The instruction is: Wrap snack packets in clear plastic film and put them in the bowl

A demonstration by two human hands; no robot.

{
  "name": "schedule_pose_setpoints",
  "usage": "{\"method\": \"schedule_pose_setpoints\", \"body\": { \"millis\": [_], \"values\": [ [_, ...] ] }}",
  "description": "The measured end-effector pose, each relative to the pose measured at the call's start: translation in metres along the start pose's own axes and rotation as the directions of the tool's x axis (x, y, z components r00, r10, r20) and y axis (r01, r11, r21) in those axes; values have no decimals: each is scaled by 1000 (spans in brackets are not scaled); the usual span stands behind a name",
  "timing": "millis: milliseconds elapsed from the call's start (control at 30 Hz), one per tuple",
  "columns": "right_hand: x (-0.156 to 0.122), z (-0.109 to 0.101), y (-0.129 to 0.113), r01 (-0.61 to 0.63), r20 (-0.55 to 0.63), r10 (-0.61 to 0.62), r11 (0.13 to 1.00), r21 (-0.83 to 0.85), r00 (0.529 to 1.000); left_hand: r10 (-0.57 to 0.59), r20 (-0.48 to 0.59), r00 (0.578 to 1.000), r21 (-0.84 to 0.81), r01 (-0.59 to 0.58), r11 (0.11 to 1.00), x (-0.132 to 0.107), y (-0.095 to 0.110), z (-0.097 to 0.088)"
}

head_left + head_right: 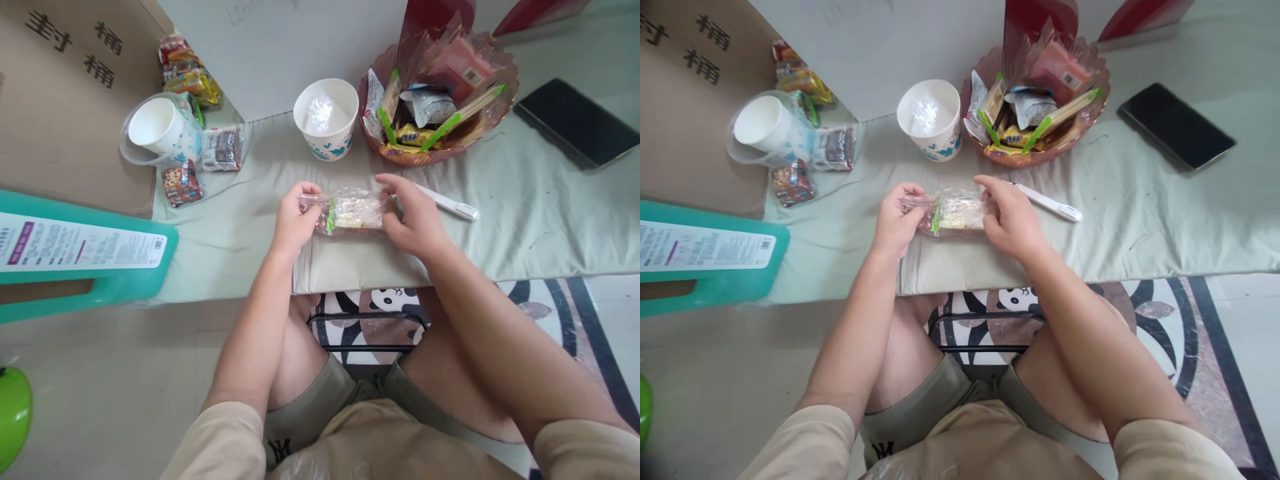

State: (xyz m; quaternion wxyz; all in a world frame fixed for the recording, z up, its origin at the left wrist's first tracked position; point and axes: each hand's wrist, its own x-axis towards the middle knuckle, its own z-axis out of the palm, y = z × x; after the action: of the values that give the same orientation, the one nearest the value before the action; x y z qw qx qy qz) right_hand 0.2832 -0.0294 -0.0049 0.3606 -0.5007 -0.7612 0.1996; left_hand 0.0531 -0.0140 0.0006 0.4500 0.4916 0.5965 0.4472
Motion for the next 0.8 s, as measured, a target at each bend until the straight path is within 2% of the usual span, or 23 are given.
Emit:
{"method": "schedule_pose_setpoints", "body": {
  "millis": [100,267,333,400,500,567,667,733,800],
  "values": [
    [2,-2,0,-25,-27,25,1000,13,999,-1,-78,997,36,4,999,2,-1,-5],
    [-5,-23,14,-95,-144,93,995,-12,985,-25,-145,989,145,47,988,7,-8,-22],
    [-9,-32,21,-116,-192,106,992,-41,976,57,-125,991,231,-27,973,6,-11,-27],
    [-13,-40,24,-152,-247,132,986,-65,960,198,-53,979,329,-170,929,4,-12,-30],
    [-18,-50,19,-198,-324,167,978,-67,931,356,93,930,432,-360,827,0,-11,-30],
    [-20,-54,11,-156,-322,141,988,-20,936,411,147,900,472,-429,770,-2,-10,-30],
    [-23,-56,1,-20,-258,19,1000,0,966,506,148,850,501,-506,702,-8,-5,-30],
    [-24,-55,-2,33,-180,-47,996,-83,982,588,130,798,468,-573,673,-15,0,-32],
    [-25,-53,-2,44,-89,-61,982,-185,994,661,119,741,401,-645,650,-24,8,-33]
  ]
}}
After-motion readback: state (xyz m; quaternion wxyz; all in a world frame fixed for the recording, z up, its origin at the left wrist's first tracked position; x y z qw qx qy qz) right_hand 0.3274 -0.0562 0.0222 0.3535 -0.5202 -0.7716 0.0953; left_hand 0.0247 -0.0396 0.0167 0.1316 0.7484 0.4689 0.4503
